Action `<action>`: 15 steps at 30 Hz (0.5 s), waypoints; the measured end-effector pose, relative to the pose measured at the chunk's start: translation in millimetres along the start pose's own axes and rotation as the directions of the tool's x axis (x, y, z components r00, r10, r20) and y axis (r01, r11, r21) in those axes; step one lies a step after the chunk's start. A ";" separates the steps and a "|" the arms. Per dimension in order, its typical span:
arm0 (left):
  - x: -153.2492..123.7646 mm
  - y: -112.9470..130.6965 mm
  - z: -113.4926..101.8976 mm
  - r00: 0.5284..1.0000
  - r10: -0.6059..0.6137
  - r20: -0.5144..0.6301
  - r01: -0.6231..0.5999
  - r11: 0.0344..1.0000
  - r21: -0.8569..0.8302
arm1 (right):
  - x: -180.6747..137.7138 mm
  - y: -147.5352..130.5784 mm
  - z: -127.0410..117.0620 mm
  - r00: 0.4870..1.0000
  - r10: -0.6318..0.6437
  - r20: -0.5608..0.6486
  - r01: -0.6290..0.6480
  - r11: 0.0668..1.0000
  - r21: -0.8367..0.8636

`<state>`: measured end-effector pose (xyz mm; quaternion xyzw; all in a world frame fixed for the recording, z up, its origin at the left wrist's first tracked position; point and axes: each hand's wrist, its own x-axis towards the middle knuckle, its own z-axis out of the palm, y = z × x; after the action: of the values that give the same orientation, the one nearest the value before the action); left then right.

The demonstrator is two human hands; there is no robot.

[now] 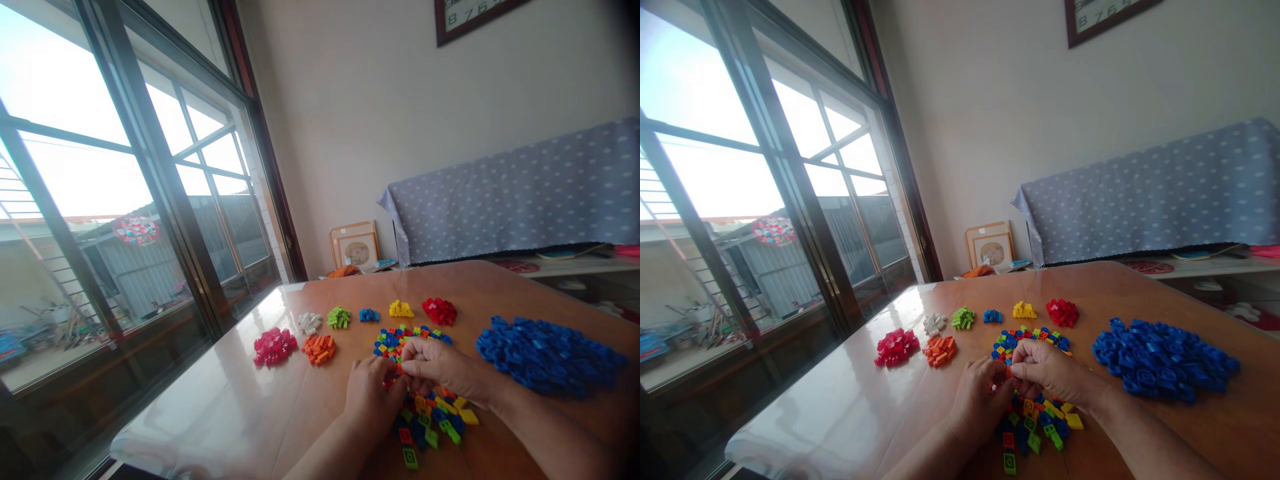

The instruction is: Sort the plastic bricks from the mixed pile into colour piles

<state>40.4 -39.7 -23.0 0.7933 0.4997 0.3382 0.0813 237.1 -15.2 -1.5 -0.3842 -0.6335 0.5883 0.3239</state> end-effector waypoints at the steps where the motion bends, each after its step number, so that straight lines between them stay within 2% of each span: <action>1: -0.2 0.7 -0.8 1.000 0.012 -0.004 -0.012 1.000 0.018 | -0.3 -0.5 0.5 1.000 0.001 0.001 -0.001 1.000 -0.005; 5: -0.8 1.2 -8.6 0.998 0.018 -0.054 -0.013 0.996 0.091 | 0.2 -1.3 -0.5 1.000 -0.021 -0.015 0.021 1.000 -0.003; 8: -0.6 -7.9 -21.2 0.993 -0.040 -0.115 0.057 0.986 0.154 | 2.2 1.0 -4.4 0.998 -0.051 -0.045 0.050 0.999 -0.014; 12: -2.8 -37.3 -48.7 0.974 -0.162 -0.160 0.201 0.941 0.273 | 5.0 4.4 -8.4 0.995 -0.061 -0.082 0.058 0.998 -0.040; 15: -8.6 -65.2 -72.4 0.942 -0.276 -0.192 0.332 0.855 0.399 | 5.8 4.7 -8.4 0.994 -0.059 -0.087 0.054 0.997 -0.053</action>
<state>-54.8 -30.3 -2.5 0.6793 0.6846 0.2540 -0.0732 242.0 -5.9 -5.5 -0.3999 -0.6439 0.5451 0.3583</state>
